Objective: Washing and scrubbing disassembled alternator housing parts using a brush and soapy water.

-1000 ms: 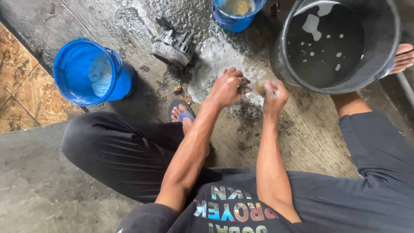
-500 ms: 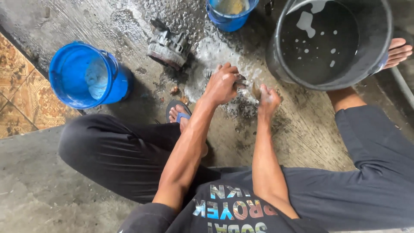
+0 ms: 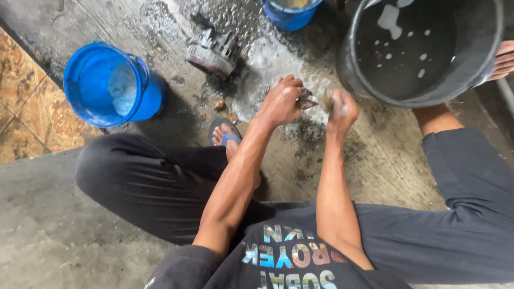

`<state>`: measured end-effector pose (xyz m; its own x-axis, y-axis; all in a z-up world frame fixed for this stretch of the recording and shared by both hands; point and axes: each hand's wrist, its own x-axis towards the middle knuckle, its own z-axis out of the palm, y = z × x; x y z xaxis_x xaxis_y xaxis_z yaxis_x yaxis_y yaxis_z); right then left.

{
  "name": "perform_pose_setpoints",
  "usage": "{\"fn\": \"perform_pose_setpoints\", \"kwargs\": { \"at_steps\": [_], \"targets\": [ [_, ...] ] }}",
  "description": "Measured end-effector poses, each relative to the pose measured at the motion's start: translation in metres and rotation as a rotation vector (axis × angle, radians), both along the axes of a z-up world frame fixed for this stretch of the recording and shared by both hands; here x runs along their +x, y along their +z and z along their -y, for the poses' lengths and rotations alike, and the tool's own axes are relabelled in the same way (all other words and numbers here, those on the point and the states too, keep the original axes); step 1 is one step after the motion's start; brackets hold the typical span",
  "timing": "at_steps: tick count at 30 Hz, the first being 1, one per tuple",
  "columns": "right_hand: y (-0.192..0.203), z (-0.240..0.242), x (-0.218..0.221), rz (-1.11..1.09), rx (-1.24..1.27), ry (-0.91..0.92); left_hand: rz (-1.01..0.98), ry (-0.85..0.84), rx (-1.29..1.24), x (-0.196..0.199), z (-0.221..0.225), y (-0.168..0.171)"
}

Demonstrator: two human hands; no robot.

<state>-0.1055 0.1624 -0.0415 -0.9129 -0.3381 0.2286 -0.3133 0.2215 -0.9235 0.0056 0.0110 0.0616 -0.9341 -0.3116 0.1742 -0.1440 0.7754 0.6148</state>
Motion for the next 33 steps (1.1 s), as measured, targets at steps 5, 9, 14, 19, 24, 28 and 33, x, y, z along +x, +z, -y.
{"fn": "perform_pose_setpoints", "kwargs": {
  "at_steps": [5,9,14,19,24,28,33],
  "targets": [
    [0.000,-0.002,0.003,0.015,0.022,-0.046,0.022,0.011,0.005,0.000,0.001,-0.017],
    [0.026,0.006,0.016,0.081,-0.165,-0.054,0.022,0.013,-0.003,0.000,0.002,-0.005],
    [-0.016,0.006,0.001,0.073,-0.061,-0.062,-0.042,0.067,0.054,-0.002,0.006,-0.020],
    [-0.025,-0.007,0.000,-0.088,-0.100,-0.033,-0.132,0.067,0.082,0.000,0.003,0.003],
    [0.003,0.003,0.025,0.905,-0.189,-0.315,-0.205,0.193,0.322,0.001,0.007,0.005],
    [0.024,0.015,0.023,0.942,-0.130,-0.379,-0.327,0.252,0.572,0.005,0.003,-0.017],
    [-0.006,0.010,0.026,0.910,0.017,-0.308,-0.318,0.316,0.692,0.017,-0.005,-0.048]
  ]
}}
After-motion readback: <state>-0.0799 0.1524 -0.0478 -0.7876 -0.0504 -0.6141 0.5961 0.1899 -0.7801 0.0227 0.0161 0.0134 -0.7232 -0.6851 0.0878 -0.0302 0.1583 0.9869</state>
